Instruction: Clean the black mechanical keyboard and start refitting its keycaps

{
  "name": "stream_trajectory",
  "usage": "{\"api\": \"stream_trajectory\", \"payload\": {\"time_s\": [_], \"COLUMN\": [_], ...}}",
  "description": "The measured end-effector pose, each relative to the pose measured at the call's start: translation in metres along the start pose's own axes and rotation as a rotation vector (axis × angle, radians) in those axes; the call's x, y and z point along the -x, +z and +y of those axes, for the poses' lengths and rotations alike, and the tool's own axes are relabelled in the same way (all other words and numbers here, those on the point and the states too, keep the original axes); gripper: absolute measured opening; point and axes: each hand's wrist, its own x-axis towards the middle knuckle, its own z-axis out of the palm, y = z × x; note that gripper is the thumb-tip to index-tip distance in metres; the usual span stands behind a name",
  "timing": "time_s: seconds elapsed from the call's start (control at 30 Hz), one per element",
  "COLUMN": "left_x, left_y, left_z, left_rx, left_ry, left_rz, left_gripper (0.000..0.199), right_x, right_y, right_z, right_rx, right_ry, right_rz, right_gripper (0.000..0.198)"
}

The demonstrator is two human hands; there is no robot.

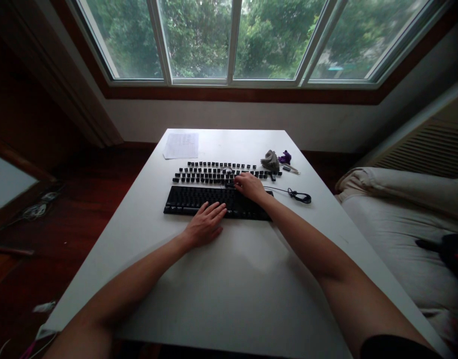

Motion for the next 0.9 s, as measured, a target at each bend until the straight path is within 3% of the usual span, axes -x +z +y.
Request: {"api": "stream_trajectory", "payload": {"time_s": [0.3,0.7,0.9], "left_x": [0.002,0.003,0.003], "left_y": [-0.001,-0.002,-0.002], "left_z": [0.0,0.002,0.0], "left_rx": [0.03,0.062,0.059], "left_ry": [-0.015,-0.025,-0.038], "left_rz": [-0.003,0.021,0.014], "left_gripper": [0.064,0.062,0.062], "right_x": [-0.018,-0.024,-0.021], "right_y": [-0.005,0.001,0.002], "right_z": [-0.01,-0.008,-0.007], "right_rx": [0.119,0.11,0.066], "right_ry": [-0.063,-0.064,-0.05], "right_rz": [-0.072,-0.134,-0.035], "right_gripper": [0.021,0.017,0.016]}}
